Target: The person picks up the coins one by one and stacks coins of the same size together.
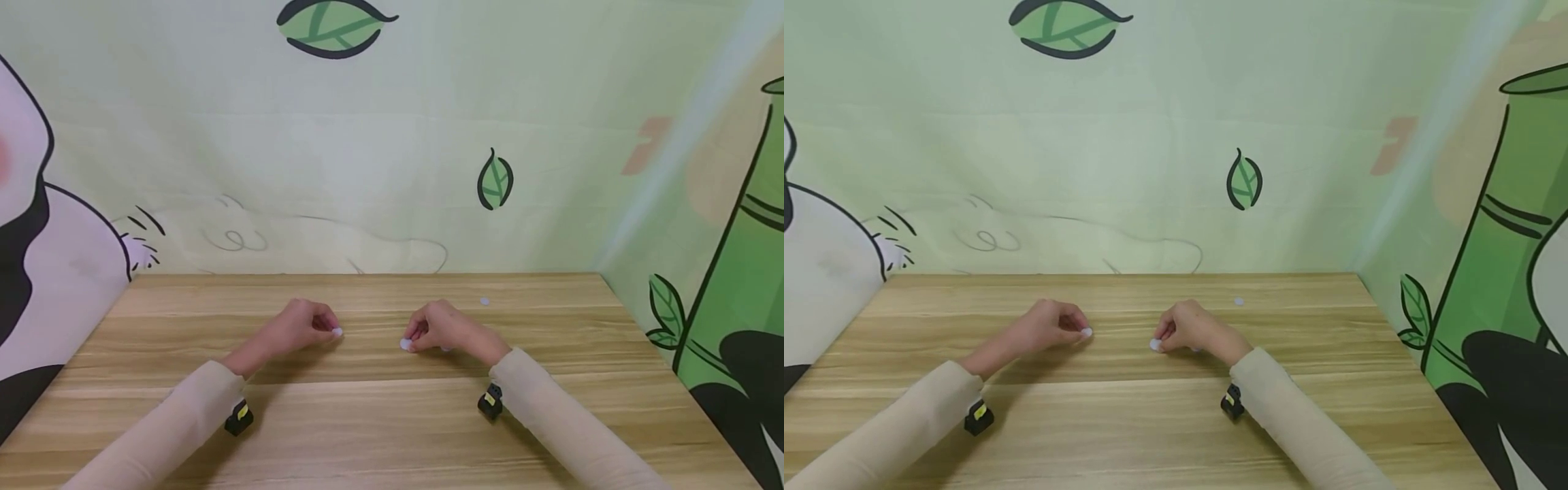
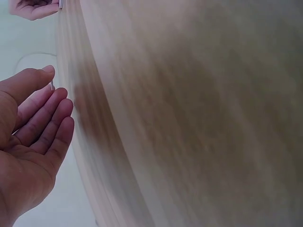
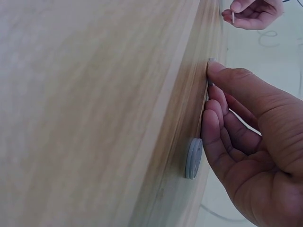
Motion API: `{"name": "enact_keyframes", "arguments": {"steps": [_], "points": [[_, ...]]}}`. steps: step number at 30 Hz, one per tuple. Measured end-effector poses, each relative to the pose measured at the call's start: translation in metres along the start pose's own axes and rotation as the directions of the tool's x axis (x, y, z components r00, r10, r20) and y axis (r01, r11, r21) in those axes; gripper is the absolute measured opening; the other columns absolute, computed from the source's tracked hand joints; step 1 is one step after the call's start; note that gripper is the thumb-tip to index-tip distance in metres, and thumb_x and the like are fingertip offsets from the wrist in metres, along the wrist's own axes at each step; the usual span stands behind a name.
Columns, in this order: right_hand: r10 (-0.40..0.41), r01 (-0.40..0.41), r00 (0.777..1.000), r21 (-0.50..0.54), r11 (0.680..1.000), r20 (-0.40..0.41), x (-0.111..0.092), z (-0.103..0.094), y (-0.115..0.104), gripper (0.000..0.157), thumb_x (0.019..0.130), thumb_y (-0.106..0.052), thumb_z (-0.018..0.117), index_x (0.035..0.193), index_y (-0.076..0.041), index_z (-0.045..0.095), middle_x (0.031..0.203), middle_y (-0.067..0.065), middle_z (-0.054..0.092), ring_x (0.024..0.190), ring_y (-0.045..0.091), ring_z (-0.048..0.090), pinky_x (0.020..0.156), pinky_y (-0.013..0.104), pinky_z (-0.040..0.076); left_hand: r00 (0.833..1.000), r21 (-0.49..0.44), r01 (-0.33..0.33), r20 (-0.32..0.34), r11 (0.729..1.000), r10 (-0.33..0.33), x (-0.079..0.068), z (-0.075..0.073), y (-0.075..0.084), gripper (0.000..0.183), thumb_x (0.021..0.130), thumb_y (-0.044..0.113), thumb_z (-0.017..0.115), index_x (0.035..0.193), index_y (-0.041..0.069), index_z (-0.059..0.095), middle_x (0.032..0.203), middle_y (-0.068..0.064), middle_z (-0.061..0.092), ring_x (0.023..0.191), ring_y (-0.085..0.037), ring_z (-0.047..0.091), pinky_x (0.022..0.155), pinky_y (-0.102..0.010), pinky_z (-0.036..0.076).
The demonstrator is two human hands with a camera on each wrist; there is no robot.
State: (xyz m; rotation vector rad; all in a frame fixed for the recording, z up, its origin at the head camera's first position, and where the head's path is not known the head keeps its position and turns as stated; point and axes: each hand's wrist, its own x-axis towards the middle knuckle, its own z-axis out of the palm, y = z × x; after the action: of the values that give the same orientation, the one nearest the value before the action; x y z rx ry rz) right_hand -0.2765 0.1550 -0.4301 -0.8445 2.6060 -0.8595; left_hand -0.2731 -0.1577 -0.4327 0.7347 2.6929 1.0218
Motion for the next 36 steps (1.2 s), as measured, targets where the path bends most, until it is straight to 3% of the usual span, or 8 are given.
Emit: {"name": "enact_keyframes", "arguments": {"steps": [11,24,36], "points": [[-0.010,0.010,1.000,0.000,1.000,-0.009,0.001,0.000,0.000,0.010,0.082,-0.009,0.085,0.089,-0.008,0.078,0.078,-0.007,0.072,0.071,0.000,0.062,0.066,0.018,0.053,1.000,-0.011,-0.024,0.009,1.000,0.024,-0.002,0.004,0.005,0.007,0.089,0.013,0.079,0.088,0.009,0.073,0.082,0.003,0.070,0.077,-0.011,0.061,0.071,-0.028,0.054],[0.022,-0.022,1.000,0.000,1.000,-0.010,0.001,-0.001,0.000,0.010,0.082,-0.011,0.086,0.088,-0.009,0.078,0.078,-0.006,0.072,0.071,0.001,0.061,0.066,0.017,0.052,0.991,0.017,-0.127,0.032,0.992,0.127,0.005,0.013,0.011,0.007,0.086,0.010,0.081,0.085,0.010,0.074,0.078,0.006,0.071,0.074,-0.006,0.062,0.069,-0.023,0.054],[0.006,-0.006,1.000,0.005,1.000,-0.009,-0.001,0.000,-0.001,0.011,0.081,-0.010,0.086,0.088,-0.007,0.078,0.078,-0.005,0.073,0.070,0.001,0.061,0.066,0.017,0.052,0.985,0.036,-0.162,0.062,0.986,0.160,0.009,0.021,0.012,0.008,0.086,0.012,0.082,0.084,0.010,0.075,0.077,0.006,0.069,0.073,-0.006,0.060,0.068,-0.022,0.053]]}}
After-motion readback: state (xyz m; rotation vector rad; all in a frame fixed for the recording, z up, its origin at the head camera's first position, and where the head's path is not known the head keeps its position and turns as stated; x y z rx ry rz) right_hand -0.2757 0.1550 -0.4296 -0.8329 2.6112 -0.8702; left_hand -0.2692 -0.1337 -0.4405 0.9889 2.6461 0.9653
